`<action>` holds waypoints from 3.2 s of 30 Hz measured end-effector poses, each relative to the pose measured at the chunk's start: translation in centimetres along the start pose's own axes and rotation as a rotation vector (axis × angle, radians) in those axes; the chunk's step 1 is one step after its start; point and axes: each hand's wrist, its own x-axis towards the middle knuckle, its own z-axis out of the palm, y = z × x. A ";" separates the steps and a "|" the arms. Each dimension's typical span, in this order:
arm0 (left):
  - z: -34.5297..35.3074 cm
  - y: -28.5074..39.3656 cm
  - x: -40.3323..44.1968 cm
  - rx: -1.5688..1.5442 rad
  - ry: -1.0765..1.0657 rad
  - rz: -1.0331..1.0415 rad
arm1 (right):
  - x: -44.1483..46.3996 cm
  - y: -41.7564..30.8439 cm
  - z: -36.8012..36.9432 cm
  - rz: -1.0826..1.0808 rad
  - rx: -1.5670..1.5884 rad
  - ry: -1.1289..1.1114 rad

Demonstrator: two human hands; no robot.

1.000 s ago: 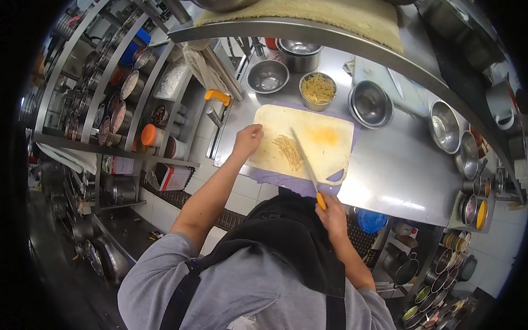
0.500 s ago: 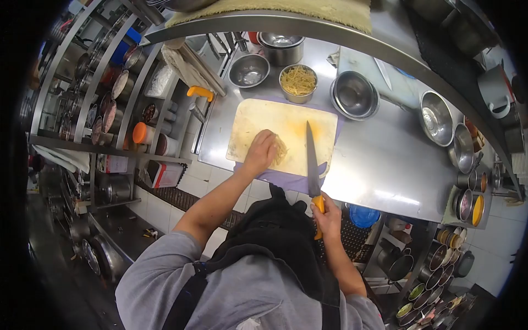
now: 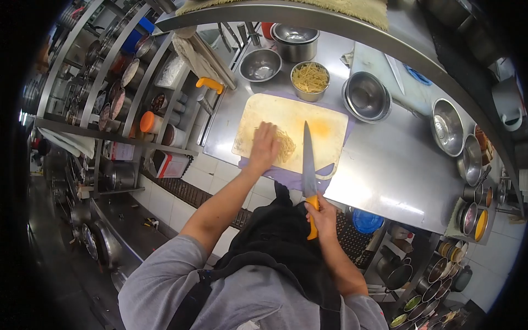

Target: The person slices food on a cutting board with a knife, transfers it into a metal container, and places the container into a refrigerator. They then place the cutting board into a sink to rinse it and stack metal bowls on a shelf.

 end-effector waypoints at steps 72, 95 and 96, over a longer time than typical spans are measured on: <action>-4.1 -6.4 4.6 0.266 -0.273 0.070 | -0.3 -0.6 -1.2 -0.581 -0.722 0.067; -2.4 0.5 -4.3 -0.256 0.037 -0.399 | 1.0 -1.7 1.0 0.005 -0.572 -0.248; -2.4 0.3 -4.0 -0.246 0.058 -0.415 | 1.0 -2.0 1.2 -0.030 -0.547 -0.254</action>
